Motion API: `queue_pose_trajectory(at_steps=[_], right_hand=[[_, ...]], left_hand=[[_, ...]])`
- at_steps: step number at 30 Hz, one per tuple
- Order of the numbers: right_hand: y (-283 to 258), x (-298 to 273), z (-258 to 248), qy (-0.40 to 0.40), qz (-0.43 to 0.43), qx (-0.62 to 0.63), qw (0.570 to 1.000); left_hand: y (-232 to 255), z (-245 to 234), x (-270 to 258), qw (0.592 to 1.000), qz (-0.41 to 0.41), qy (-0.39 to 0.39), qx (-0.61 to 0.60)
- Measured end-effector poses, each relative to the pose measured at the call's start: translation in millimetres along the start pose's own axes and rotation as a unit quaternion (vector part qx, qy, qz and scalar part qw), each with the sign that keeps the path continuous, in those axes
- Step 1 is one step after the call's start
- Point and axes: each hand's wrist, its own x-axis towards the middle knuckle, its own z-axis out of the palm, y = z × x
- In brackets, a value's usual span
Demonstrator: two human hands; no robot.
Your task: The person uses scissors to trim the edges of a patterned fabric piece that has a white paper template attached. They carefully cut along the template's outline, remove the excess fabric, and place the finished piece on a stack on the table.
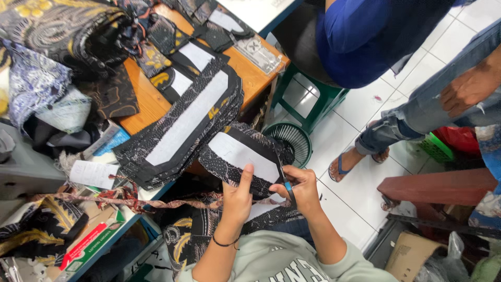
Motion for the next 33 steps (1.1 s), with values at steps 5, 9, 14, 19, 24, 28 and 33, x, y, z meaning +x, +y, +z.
queue_pose_trajectory(at_steps=[5,9,14,19,24,28,33], right_hand=[[-0.2,2.3,-4.2,0.007,0.016,0.018,1.000],[2.3,5.1,-8.4,0.005,0.024,0.063,0.998],[3.8,9.6,-12.5,0.027,0.031,0.063,0.997],[9.9,10.3,-15.1,0.048,0.040,0.071,0.996],[40.1,4.7,-17.6,0.083,0.087,0.067,0.990],[51.2,21.6,-17.2,0.120,0.002,0.053,0.991],[58.8,26.1,-28.2,0.097,0.072,0.092,0.988]], left_hand=[[2.8,6.1,2.4,0.999,0.003,-0.011,0.046],[1.8,12.1,5.4,0.998,0.005,-0.024,0.052],[-4.8,20.3,10.2,0.999,-0.024,-0.026,0.029],[-14.7,22.5,15.5,0.998,-0.040,-0.025,0.045],[-34.3,24.4,21.5,0.996,-0.048,-0.043,0.059],[-21.7,34.8,39.6,0.998,0.006,-0.025,0.049],[31.5,22.1,62.9,0.996,0.039,-0.016,0.075]])
